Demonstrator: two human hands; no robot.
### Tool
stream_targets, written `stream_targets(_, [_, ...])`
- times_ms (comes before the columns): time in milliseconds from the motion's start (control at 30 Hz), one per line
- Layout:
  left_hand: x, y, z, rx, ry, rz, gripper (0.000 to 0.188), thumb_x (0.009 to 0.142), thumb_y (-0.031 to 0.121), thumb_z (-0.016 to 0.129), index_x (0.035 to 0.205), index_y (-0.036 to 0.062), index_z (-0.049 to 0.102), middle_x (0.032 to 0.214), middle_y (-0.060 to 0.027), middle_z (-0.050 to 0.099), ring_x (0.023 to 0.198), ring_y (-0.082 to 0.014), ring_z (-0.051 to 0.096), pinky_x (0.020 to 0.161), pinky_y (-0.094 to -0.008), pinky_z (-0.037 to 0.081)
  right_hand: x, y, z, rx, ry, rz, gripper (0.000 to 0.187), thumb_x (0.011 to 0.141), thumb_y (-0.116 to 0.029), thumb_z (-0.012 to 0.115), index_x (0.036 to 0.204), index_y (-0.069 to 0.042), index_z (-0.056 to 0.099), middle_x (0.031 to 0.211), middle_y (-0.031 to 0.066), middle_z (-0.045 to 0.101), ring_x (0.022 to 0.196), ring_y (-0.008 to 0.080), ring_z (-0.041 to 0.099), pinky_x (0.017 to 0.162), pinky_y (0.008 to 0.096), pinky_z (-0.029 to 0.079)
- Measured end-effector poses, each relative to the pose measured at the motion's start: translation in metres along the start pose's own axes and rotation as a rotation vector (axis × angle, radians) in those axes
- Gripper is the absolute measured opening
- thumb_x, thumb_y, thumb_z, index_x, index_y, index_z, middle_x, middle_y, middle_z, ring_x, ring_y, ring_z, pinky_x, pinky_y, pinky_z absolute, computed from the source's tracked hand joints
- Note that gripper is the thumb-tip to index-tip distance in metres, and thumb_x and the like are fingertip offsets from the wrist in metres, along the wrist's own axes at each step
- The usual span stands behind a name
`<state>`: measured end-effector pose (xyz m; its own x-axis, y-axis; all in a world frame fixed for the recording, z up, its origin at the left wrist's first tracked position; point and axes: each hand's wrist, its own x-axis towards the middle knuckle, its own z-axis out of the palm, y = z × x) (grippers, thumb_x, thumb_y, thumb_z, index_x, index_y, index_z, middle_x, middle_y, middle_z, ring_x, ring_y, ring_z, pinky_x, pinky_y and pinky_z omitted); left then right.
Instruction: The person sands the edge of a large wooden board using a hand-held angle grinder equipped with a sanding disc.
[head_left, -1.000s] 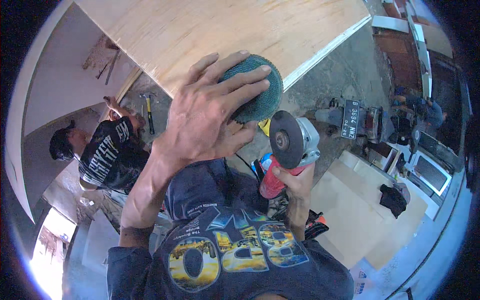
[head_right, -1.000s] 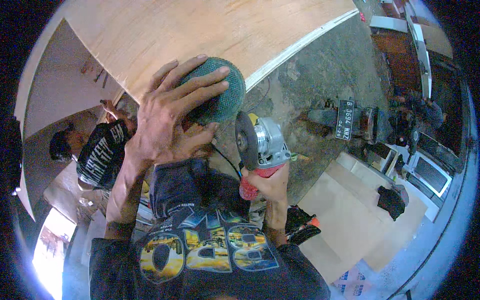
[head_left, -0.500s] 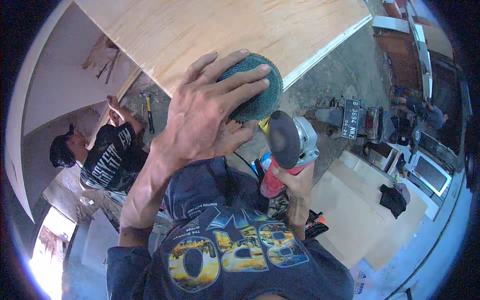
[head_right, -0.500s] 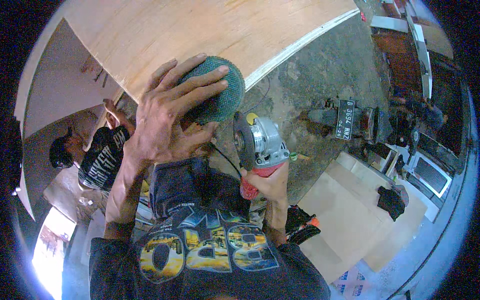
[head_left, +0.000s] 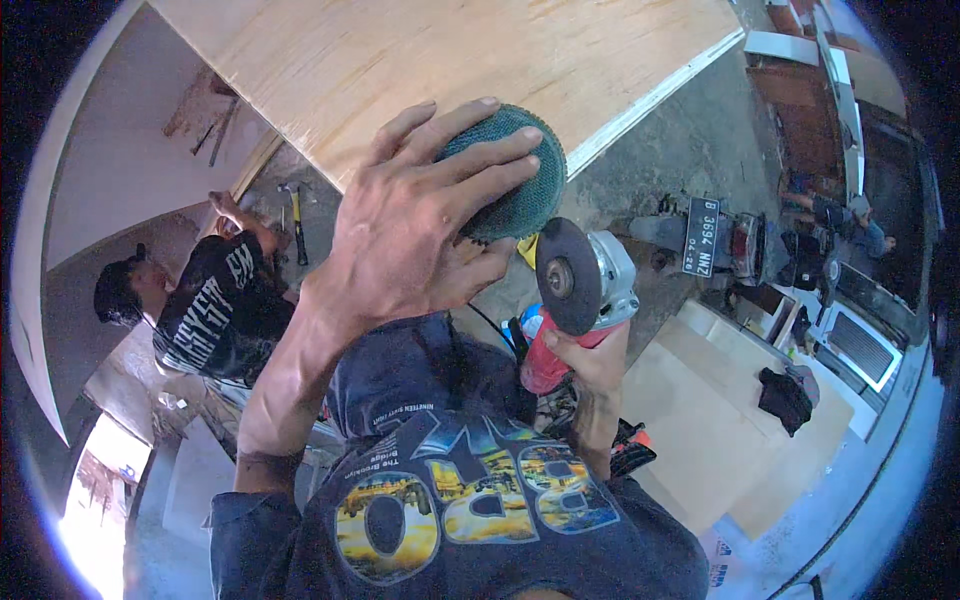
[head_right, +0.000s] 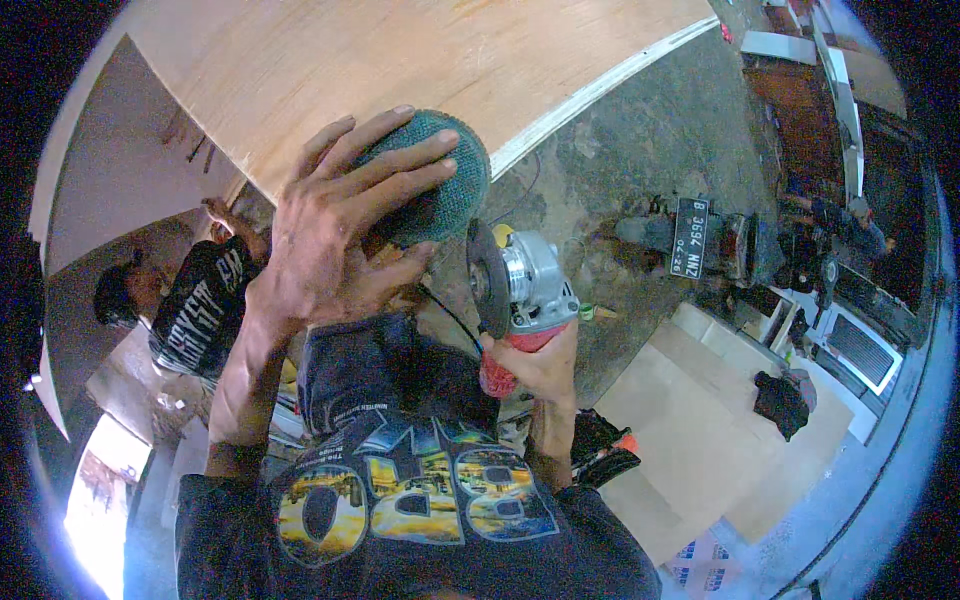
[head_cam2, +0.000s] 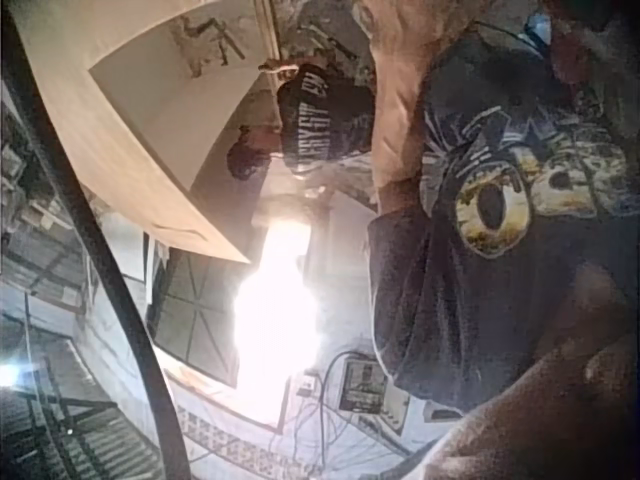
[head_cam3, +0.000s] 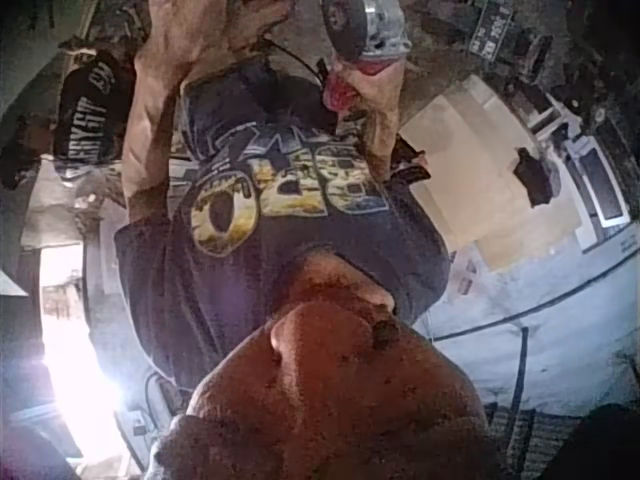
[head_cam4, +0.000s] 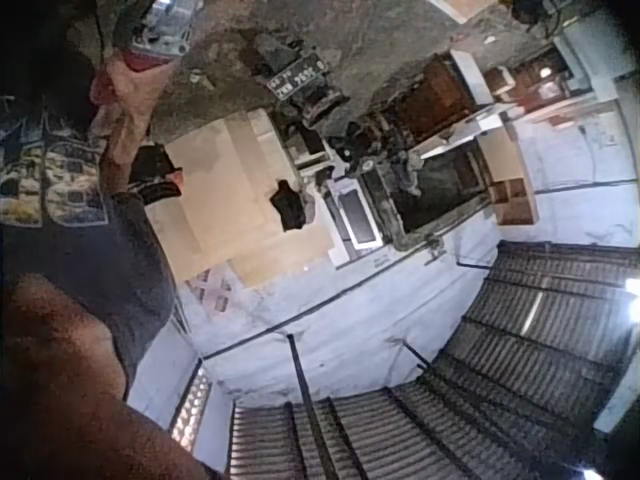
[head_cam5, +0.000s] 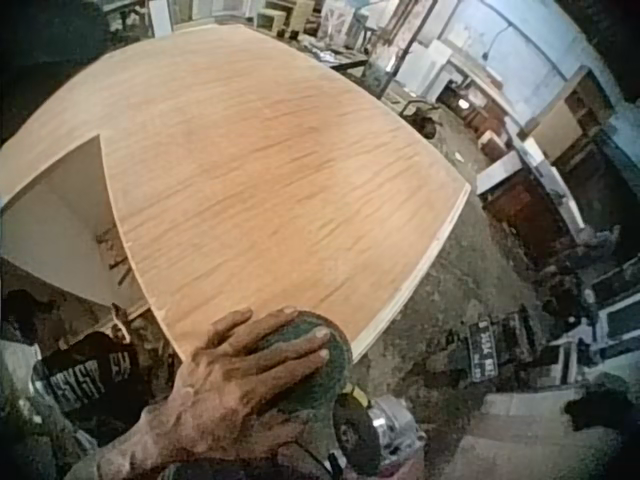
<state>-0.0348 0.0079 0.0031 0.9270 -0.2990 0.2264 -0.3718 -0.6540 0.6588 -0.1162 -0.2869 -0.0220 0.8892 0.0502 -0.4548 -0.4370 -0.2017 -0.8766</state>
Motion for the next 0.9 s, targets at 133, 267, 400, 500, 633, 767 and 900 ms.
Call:
stream_targets(133, [-0.001, 0.000, 0.000, 0.004, 0.001, 0.001, 0.064, 0.073, 0.026, 0.078, 0.136, 0.0182, 0.069, 0.150, 0.0000, 0.062, 0.147, -0.0311, 0.049, 0.123, -0.0542, 0.033, -0.001, -0.002, 0.000, 0.018, -0.027, -0.010, 0.079, 0.062, -0.015, 0.094, 0.131, 0.002, 0.059, 0.119, 0.0103, 0.070, 0.105, 0.0191, 0.067, 0.096, 0.0364, 0.052])
stream_targets(267, [-0.002, 0.002, -0.003, 0.005, 0.001, -0.009, 0.065, 0.071, 0.028, 0.080, 0.135, 0.0177, 0.069, 0.149, 0.0005, 0.063, 0.147, -0.0324, 0.048, 0.123, -0.0541, 0.034, -0.007, 0.001, 0.000, -0.038, 0.030, -0.032, 0.076, 0.063, -0.015, 0.094, 0.129, 0.003, 0.061, 0.120, 0.0106, 0.071, 0.105, 0.0188, 0.067, 0.095, 0.0365, 0.053])
stream_targets(400, [-0.002, 0.003, -0.001, -0.022, 0.034, -0.012, 0.067, 0.070, 0.031, 0.082, 0.135, 0.0175, 0.070, 0.148, 0.0012, 0.064, 0.144, -0.0341, 0.050, 0.121, -0.0536, 0.036, -0.007, -0.013, 0.006, 0.104, 0.009, -0.006, 0.077, 0.064, -0.015, 0.096, 0.130, 0.003, 0.060, 0.121, 0.0105, 0.071, 0.107, 0.0194, 0.067, 0.096, 0.0372, 0.053])
stream_targets(500, [-0.004, -0.003, 0.001, 0.003, 0.032, 0.000, 0.067, 0.072, 0.034, 0.082, 0.136, 0.0176, 0.069, 0.148, 0.0008, 0.064, 0.141, -0.0346, 0.051, 0.119, -0.0528, 0.039, -0.009, -0.005, -0.003, 0.036, 0.017, 0.049, 0.079, 0.064, -0.013, 0.095, 0.132, 0.003, 0.059, 0.124, 0.0106, 0.069, 0.110, 0.0200, 0.066, 0.099, 0.0370, 0.052])
stream_targets(633, [-0.004, -0.001, -0.004, 0.019, 0.019, 0.003, 0.064, 0.074, 0.034, 0.081, 0.135, 0.0175, 0.070, 0.148, 0.0004, 0.064, 0.141, -0.0346, 0.052, 0.118, -0.0520, 0.039, -0.007, 0.001, -0.006, -0.006, -0.004, 0.029, 0.076, 0.064, -0.010, 0.093, 0.132, 0.002, 0.060, 0.124, 0.0102, 0.070, 0.110, 0.0192, 0.066, 0.099, 0.0369, 0.052])
stream_targets(767, [-0.003, 0.000, -0.003, -0.010, 0.021, 0.011, 0.063, 0.075, 0.035, 0.080, 0.134, 0.0176, 0.071, 0.147, 0.0005, 0.064, 0.142, -0.0345, 0.051, 0.119, -0.0527, 0.038, -0.008, -0.004, 0.001, 0.050, 0.014, 0.023, 0.075, 0.064, -0.009, 0.092, 0.131, 0.002, 0.060, 0.121, 0.0099, 0.071, 0.109, 0.0191, 0.067, 0.099, 0.0371, 0.052])
stream_targets(900, [-0.007, -0.001, -0.002, -0.001, 0.030, 0.017, 0.063, 0.074, 0.036, 0.080, 0.134, 0.0179, 0.070, 0.148, 0.0006, 0.064, 0.144, -0.0346, 0.050, 0.120, -0.0530, 0.036, -0.007, -0.006, 0.002, 0.034, -0.015, 0.027, 0.074, 0.062, -0.010, 0.092, 0.129, 0.002, 0.061, 0.119, 0.0095, 0.071, 0.106, 0.0192, 0.068, 0.099, 0.0374, 0.052])
